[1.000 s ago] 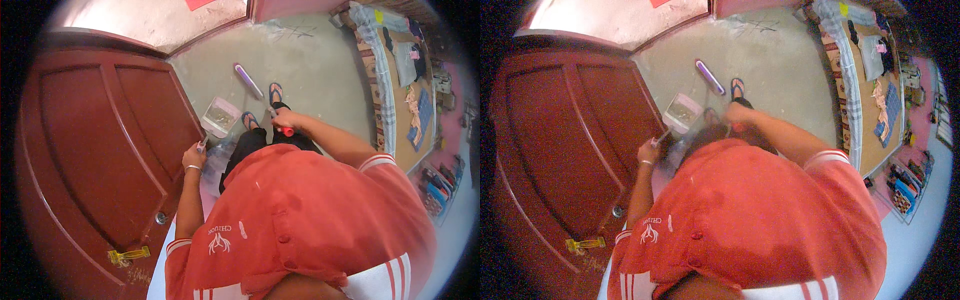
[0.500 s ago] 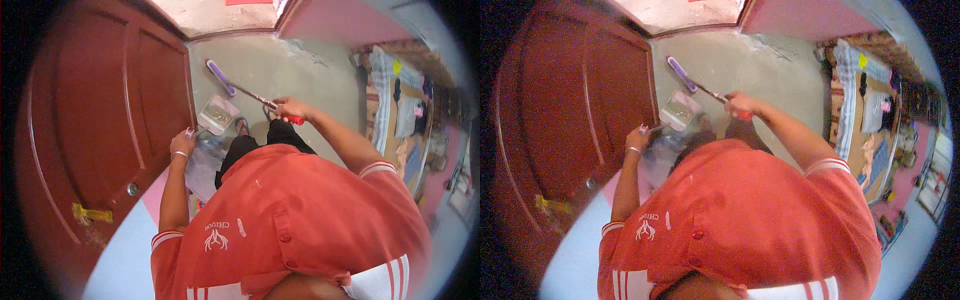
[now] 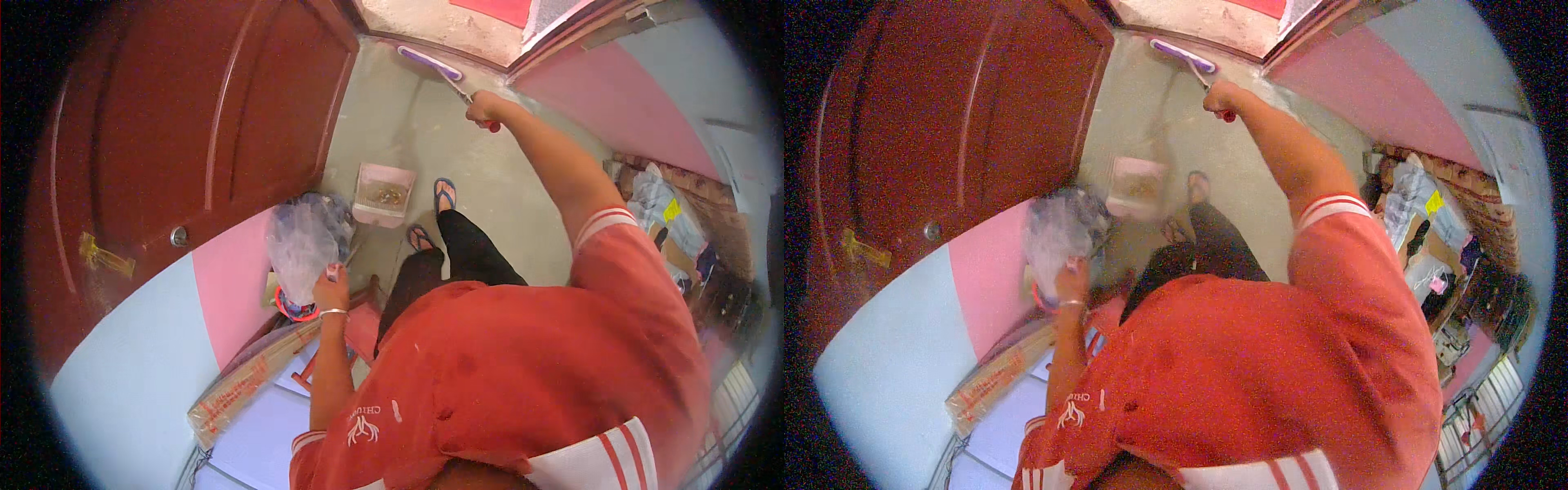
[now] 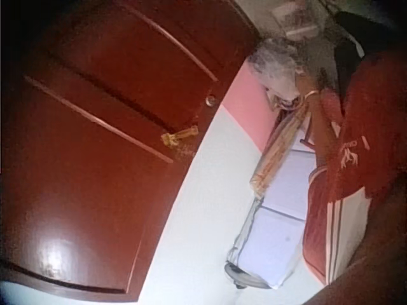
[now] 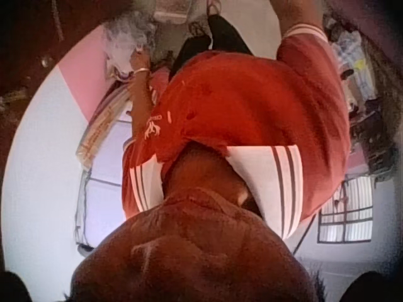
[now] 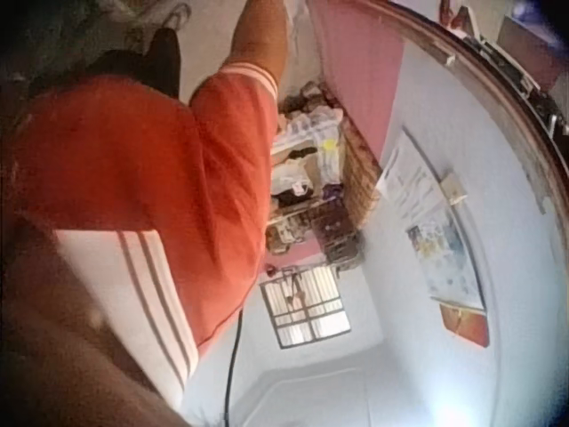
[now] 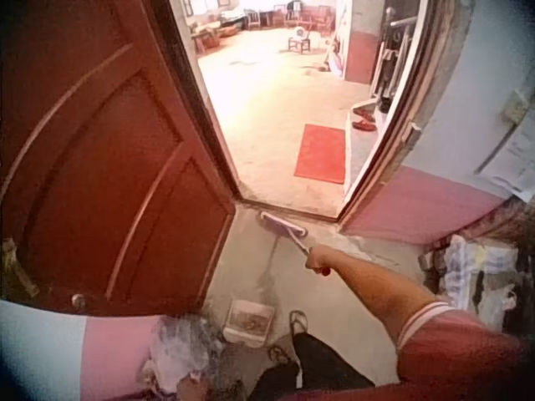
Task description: The person sweeps the bedroom floor with a broom, sweeps debris into a dustpan, and walks to another area to sweep the floor with the broom.
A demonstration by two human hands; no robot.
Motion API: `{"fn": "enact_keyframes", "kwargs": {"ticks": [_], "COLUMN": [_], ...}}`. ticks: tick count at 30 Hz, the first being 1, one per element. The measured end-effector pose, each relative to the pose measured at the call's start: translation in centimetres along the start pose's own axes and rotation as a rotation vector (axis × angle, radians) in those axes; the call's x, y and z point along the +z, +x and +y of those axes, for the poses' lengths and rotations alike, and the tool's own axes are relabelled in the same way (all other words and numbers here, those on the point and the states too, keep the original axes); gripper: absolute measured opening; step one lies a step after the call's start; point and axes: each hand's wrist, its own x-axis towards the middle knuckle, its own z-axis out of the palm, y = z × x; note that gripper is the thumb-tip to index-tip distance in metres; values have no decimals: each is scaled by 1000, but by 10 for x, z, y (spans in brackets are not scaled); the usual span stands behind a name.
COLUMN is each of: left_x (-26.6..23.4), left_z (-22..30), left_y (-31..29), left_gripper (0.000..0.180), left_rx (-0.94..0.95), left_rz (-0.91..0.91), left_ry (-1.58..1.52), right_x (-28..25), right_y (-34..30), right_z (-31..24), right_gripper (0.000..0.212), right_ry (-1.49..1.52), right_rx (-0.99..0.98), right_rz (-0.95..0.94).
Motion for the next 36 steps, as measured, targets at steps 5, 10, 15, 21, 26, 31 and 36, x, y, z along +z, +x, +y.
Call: {"fn": "enact_keyframes", "kwargs": {"ticks": [5, 10, 15, 21, 26, 31, 36], "left_x": [47, 85, 73, 64, 71, 86, 109], "left_z": [-6, -15, -19, -52, -92, -107, -92], "left_y": [-18, -22, -30, -60, -98, -114, -95], "left_gripper": [38, 39, 35, 32, 32, 34, 33], "left_rx": [-147, 4, -158, -108, -6, -120, -28], "left_rz": [-32, 45, 5, -39, 73, -36, -6], "left_ry": [-11, 35, -104, -141, -200, -183, -93], "right_x": [64, 159, 219, 194, 180, 176, 207], "right_y": [11, -67, -164, -254, -265, -209, -188], "right_z": [-8, 7, 26, 68, 92, 47, 2], "right_gripper": [16, 35, 44, 47, 30, 36, 33], "right_ry": [-55, -456, -610, -337, -224, -386, -462], "right_rx": [80, -187, -323, -200, -261, -96, -47], "right_rz": [-45, -79, -292, -370, -181, -158, -194]}}
